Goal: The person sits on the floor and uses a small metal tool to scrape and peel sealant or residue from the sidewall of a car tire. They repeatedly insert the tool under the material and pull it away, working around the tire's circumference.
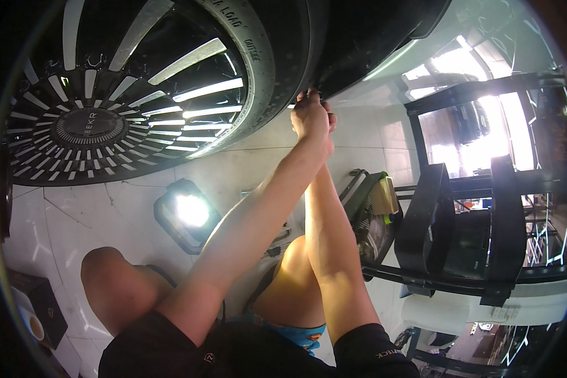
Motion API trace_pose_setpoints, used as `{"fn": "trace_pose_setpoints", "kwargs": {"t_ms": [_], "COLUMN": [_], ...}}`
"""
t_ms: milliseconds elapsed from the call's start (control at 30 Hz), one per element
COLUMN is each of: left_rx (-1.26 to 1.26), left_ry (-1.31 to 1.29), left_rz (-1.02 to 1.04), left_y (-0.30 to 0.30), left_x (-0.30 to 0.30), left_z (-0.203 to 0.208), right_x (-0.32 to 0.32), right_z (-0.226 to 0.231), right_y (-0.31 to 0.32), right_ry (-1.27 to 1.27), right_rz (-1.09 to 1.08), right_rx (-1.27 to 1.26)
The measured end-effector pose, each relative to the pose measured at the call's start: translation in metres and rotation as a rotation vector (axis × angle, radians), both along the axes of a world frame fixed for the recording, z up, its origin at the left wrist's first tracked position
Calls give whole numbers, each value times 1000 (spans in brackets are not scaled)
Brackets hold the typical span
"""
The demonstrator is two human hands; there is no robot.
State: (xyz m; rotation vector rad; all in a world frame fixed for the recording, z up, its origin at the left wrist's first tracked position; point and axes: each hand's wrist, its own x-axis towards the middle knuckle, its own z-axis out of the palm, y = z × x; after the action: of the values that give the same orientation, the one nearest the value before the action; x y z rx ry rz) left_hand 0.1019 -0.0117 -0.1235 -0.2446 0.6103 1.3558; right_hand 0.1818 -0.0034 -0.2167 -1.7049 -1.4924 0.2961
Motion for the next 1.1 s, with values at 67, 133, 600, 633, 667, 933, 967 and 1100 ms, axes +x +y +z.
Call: {"fn": "trace_pose_setpoints", "kwargs": {"t_ms": [67,133,600,633,667,933,967,1100], "left_rx": [-37,-76,136,119,124,27,21,-15], "left_ry": [-15,-53,522,516,539,378,315,229], "left_rz": [-61,-126,54,35,68,2,62,146], "left_y": [7,13,20,19,17,22,23,16], "left_x": [-8,-15,-4,-3,-2,-3,-3,-5], "left_z": [2,3,-9,-9,-9,-13,-12,-5], "right_x": [4,8,29,30,31,34,33,23], "right_z": [-5,-11,-32,-32,-33,-24,-19,4], "right_y": [5,10,25,25,25,19,16,4], "right_ry": [21,41,131,134,135,132,123,55], "right_rz": [8,22,49,49,50,30,23,2], "right_rx": [0,-3,2,2,4,10,-3,-33]}}
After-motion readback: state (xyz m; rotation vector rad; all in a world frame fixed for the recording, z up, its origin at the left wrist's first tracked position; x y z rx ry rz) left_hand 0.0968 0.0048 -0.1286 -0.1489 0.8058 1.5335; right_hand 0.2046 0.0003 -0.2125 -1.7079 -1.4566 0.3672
